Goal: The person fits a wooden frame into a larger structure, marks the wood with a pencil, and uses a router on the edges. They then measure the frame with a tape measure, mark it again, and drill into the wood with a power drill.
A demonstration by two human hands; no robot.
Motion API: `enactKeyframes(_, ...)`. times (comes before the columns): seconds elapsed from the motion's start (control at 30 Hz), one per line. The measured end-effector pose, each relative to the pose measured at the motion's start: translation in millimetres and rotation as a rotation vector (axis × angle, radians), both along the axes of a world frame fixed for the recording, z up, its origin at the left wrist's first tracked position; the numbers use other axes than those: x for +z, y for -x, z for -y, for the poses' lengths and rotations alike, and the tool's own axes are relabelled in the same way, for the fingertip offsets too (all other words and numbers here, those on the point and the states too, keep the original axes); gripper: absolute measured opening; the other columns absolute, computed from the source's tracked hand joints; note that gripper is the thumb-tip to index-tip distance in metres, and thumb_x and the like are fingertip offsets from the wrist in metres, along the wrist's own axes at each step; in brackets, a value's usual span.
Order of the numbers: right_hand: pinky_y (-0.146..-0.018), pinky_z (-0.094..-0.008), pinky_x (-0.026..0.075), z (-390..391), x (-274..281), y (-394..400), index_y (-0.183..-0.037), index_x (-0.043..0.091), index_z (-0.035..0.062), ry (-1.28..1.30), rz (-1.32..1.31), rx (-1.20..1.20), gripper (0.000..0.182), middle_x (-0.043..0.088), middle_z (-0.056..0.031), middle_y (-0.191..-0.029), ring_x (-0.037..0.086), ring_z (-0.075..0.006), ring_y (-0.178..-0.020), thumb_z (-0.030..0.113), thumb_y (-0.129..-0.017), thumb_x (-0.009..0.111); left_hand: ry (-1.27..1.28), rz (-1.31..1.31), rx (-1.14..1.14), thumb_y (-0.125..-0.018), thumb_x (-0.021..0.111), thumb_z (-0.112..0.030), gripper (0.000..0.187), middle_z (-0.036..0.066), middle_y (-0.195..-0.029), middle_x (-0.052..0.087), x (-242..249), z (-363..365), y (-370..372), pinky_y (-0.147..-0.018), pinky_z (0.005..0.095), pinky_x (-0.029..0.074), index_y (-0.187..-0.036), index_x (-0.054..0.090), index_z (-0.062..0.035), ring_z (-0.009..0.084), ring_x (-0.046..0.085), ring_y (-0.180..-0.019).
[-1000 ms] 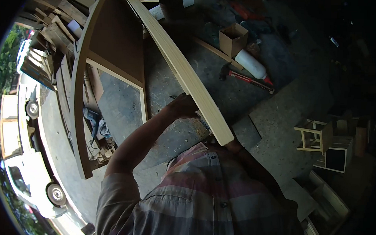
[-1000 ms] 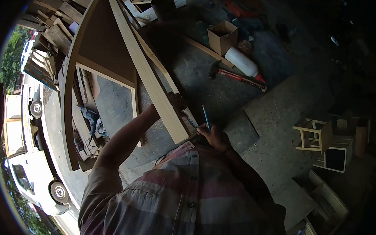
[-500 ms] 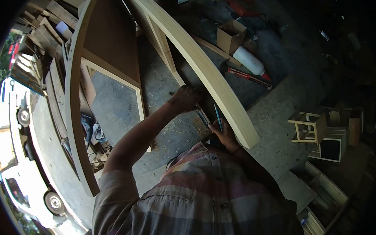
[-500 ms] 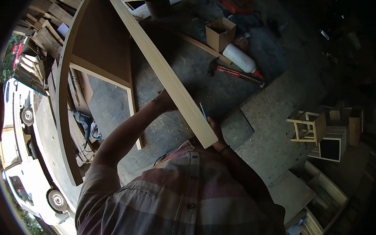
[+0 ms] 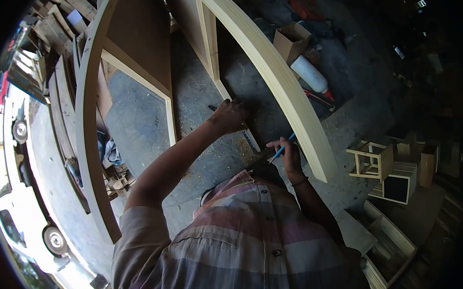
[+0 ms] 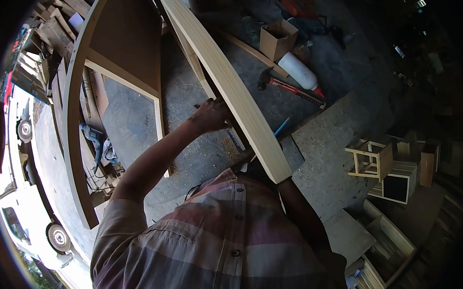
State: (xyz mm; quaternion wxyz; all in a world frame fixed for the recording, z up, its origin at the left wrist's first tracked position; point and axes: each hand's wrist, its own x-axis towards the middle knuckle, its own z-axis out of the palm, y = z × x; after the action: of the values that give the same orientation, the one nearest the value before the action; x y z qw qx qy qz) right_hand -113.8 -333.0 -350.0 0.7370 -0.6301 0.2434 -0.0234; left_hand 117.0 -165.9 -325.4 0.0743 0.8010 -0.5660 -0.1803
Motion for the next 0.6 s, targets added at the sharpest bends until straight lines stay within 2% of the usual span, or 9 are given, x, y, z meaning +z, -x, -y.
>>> enactKeyframes(0.13, -0.066, -0.0245, 0.048, -6.2, 7.8, -11.4, -0.113, 0.065, -0.0026, 0.015, -0.198, -0.003, 0.053, 0.066, -0.0049, -0.081, 0.059, -0.0100, -0.069, 0.046, -0.103, 0.048, 0.062, -0.008, 0.000, -0.079, 0.076, -0.044, 0.048, 0.010, -0.129, 0.062, 6.4, -1.5, 1.8, -0.101, 0.0431, 0.049, -0.120, 0.068, -0.0193, 0.0309, 0.053, -0.127)
enactKeyframes(0.2, -0.072, -0.0254, 0.052, -12.5, -3.5, -17.3, -0.113, 0.064, -0.0027, -0.118, 0.076, 0.007, 0.041, 0.070, -0.0072, -0.089, 0.065, -0.0110, -0.078, 0.035, -0.102, 0.055, 0.083, 0.021, -0.004, -0.079, 0.077, -0.043, 0.047, 0.010, -0.128, 0.062, 7.0, -1.1, 2.2, -0.100, 0.0430, 0.050, -0.119, 0.069, -0.0197, 0.0299, 0.055, -0.126)
enactKeyframes(0.23, -0.072, -0.0254, 0.052, -13.7, -7.6, -16.2, -0.113, 0.064, -0.0027, -0.119, 0.075, 0.006, 0.041, 0.070, -0.0072, -0.089, 0.065, -0.0110, -0.078, 0.035, -0.102, 0.055, 0.082, 0.020, -0.004, -0.079, 0.077, -0.043, 0.047, 0.010, -0.128, 0.062, 5.0, -1.2, 2.6, -0.100, 0.0430, 0.050, -0.119, 0.069, -0.0197, 0.0299, 0.055, -0.126)
enactKeyframes(0.3, -0.078, -0.0258, 0.053, -15.9, -13.5, -13.7, -0.113, 0.064, -0.0026, 0.324, 0.128, 0.151, 0.029, 0.072, -0.0089, -0.095, 0.068, -0.0114, -0.085, 0.024, -0.099, 0.063, 0.062, 0.072, 0.007, -0.078, 0.077, -0.043, 0.047, 0.009, -0.126, 0.063, 1.4, -1.0, 3.0, -0.099, 0.0430, 0.050, -0.118, 0.069, -0.0196, 0.0294, 0.057, -0.123)
enactKeyframes(0.5, -0.078, -0.0266, 0.053, -24.2, -14.9, -16.2, -0.110, 0.064, -0.0033, 0.536, 0.146, 0.193, 0.030, 0.071, -0.0074, -0.092, 0.068, -0.0122, -0.087, 0.024, -0.098, 0.065, 0.137, 0.059, -0.006, -0.077, 0.078, -0.041, 0.045, 0.009, -0.124, 0.064, -2.8, -2.4, 1.4, -0.098, 0.0442, 0.051, -0.115, 0.071, -0.0181, 0.0306, 0.059, -0.119)
enactKeyframes(0.6, -0.078, -0.0269, 0.054, -31.9, -9.9, -15.6, -0.107, 0.063, -0.0033, 0.474, 0.059, 0.147, 0.028, 0.071, -0.0076, -0.091, 0.068, -0.0121, -0.087, 0.023, -0.098, 0.064, 0.122, 0.034, -0.002, -0.077, 0.078, -0.040, 0.044, 0.010, -0.124, 0.064, -5.8, -2.0, 0.5, -0.098, 0.0442, 0.051, -0.115, 0.071, -0.0176, 0.0310, 0.059, -0.120)
